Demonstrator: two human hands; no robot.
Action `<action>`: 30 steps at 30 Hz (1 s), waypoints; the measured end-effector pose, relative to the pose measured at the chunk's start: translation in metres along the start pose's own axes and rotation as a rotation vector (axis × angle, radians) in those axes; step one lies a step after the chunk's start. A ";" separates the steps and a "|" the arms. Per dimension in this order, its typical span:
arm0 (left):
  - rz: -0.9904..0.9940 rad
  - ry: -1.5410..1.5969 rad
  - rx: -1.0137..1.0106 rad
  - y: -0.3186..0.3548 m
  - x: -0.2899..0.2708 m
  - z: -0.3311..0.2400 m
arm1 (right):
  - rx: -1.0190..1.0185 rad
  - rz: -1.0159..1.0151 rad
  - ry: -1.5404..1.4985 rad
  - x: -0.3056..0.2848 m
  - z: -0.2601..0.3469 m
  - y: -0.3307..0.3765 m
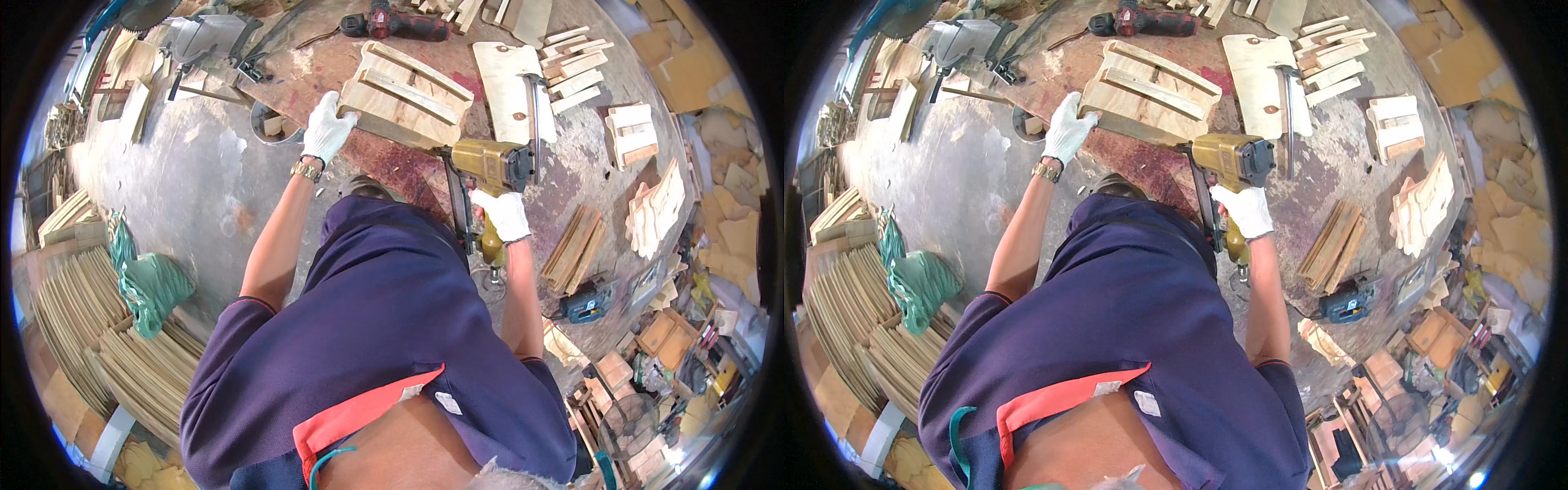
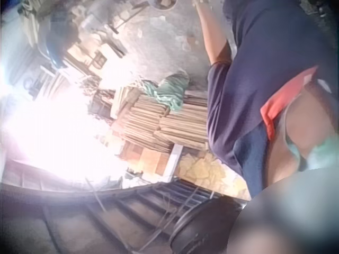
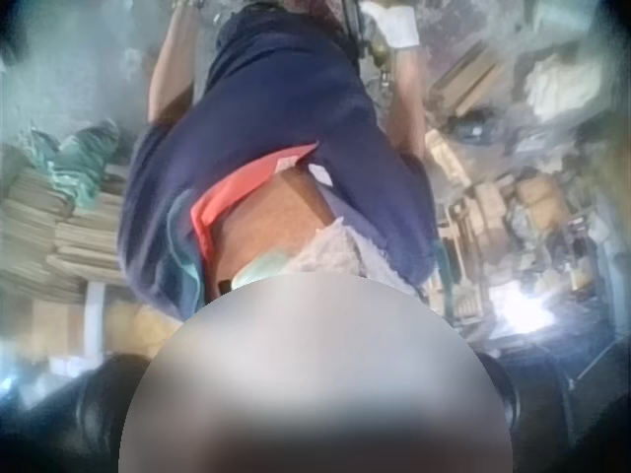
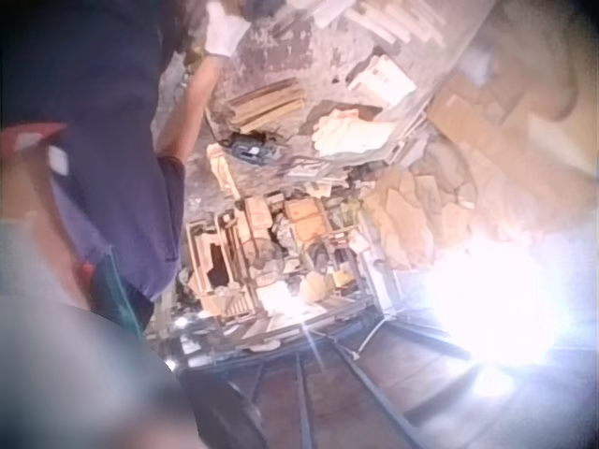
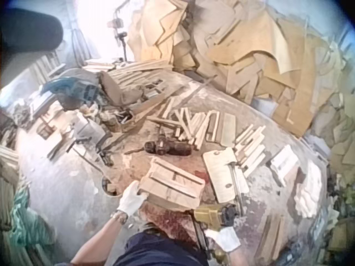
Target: The person assembles small wooden boxes by aligning cut wooden pieces on a workbench, using a nail gun to fasten them, and a hammer to tap nails flush. The person handles multiple box units sequentially, flipping and repositioning pieces to complete each assembly.
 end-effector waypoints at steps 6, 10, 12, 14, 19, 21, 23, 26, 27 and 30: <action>0.032 0.020 0.008 0.001 -0.002 -0.001 | 0.065 -0.041 0.077 -0.002 0.007 0.004; -0.013 0.024 0.027 0.004 -0.005 -0.005 | -0.078 0.001 -0.171 0.005 0.030 0.018; -0.039 0.030 0.046 0.007 -0.010 -0.009 | -0.102 0.044 -0.151 0.011 0.039 0.023; 0.056 -0.043 0.032 0.007 -0.013 -0.011 | -0.065 0.049 -0.111 0.019 0.044 0.021; 0.095 -0.035 0.104 0.007 -0.024 -0.021 | -0.075 0.110 -0.212 0.037 0.049 0.010; 0.094 -0.017 0.119 0.007 -0.025 -0.023 | -0.070 0.106 -0.143 0.041 0.049 0.007; 0.075 -0.019 0.124 0.008 -0.024 -0.023 | -0.077 0.082 -0.078 0.041 0.051 0.008; 0.070 -0.020 0.149 0.008 -0.022 -0.023 | -0.127 0.041 -0.020 0.041 0.060 0.011; 0.055 -0.027 0.155 0.008 -0.022 -0.023 | -0.136 0.039 -0.010 0.041 0.064 0.013; -0.008 -0.038 0.227 0.008 -0.025 -0.025 | -0.140 0.082 -0.127 0.048 0.073 0.019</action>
Point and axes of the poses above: each hand's wrist, its own y-axis away from the middle knuckle, its own x-axis out of the palm, z = x × y, the point moved 4 cm from there along -y, towards the middle knuckle, and after that the axes turned 10 degrees about -y, right-handed, at the moved point
